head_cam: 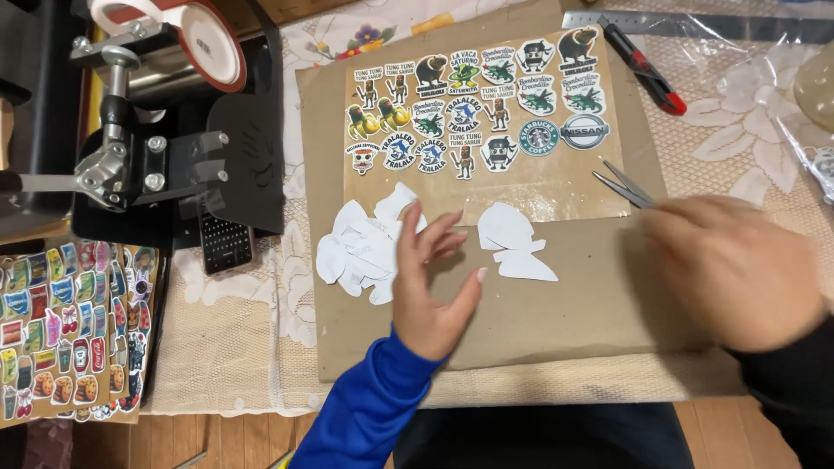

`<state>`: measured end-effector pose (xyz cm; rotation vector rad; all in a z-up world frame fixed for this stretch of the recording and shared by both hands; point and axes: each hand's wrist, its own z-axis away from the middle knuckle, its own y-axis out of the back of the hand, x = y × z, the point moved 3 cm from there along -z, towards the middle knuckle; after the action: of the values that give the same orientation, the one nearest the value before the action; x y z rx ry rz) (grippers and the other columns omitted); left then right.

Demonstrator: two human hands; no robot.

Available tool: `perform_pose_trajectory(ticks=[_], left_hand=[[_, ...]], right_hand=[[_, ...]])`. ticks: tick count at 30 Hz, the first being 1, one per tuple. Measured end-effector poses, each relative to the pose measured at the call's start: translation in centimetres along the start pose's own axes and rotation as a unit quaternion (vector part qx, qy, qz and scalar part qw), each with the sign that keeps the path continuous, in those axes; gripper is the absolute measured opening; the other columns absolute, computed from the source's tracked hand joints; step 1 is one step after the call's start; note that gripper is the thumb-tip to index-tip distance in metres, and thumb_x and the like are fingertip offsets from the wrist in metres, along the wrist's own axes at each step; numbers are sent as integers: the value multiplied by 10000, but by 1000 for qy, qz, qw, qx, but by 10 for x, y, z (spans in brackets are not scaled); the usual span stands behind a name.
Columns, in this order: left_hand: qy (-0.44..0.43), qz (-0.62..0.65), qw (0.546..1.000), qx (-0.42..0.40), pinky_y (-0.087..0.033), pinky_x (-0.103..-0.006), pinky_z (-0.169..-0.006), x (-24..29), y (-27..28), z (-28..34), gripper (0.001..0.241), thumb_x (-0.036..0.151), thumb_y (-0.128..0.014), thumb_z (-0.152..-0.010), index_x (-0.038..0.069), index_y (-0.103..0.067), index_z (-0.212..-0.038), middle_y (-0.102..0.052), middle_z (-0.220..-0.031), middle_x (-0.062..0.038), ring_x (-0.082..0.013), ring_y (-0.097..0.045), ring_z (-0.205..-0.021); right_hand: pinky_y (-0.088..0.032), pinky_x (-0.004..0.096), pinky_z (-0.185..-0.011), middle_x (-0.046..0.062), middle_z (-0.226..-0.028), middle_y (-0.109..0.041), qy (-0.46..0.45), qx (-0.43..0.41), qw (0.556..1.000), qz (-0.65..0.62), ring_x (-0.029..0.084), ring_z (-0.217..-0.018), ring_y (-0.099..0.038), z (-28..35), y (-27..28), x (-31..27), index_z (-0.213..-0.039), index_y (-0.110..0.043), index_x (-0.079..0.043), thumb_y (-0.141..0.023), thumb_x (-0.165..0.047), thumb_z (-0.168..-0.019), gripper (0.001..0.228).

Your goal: Peeling the backing off stickers and trimming them with scissors in preparation for application.

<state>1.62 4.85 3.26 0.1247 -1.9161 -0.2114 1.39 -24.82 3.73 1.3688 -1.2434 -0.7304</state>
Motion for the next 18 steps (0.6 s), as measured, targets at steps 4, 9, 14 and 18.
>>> perform_pose_trajectory(ticks=[4,9,14,18], left_hand=[[-114,-156,977,-93,-493,-481,-1152,-22,-23,4,1071,57,-758,-891,64,45,-1599,-333,-1620,-267,-370,-643,-1306],[-139,-232,951,-150,-344,-620,-1141,-25,-30,8,1078,101,-719,-872,-29,113,-1544,-189,-1593,-381,-420,-621,-1213],[-127,-207,956,-166,-393,-605,-1117,-20,-28,4,1127,156,-752,-856,-3,126,-1545,-161,-1590,-386,-443,-597,-1223],[-117,-202,957,-170,-345,-606,-1141,-22,-28,5,1170,220,-759,-837,32,155,-1544,-130,-1600,-378,-451,-572,-1255]], right_hand=[[-532,425,-881,48,-1144,-717,174,-31,930,-322,252,-1013,-657,-73,0,-55,-1190,-700,-182,-637,-257,-904,302],[-541,411,-881,107,-1230,-638,146,-169,925,-308,332,-1153,-594,-113,-24,-83,-1269,-684,-153,-732,-277,-852,438],[-551,405,-863,88,-1254,-627,111,-217,920,-307,315,-1114,-610,-117,-28,-81,-1246,-688,-176,-746,-327,-838,439],[-561,444,-862,107,-1314,-597,102,-259,909,-311,334,-1110,-619,-124,-7,-80,-1326,-628,-136,-777,-320,-816,562]])
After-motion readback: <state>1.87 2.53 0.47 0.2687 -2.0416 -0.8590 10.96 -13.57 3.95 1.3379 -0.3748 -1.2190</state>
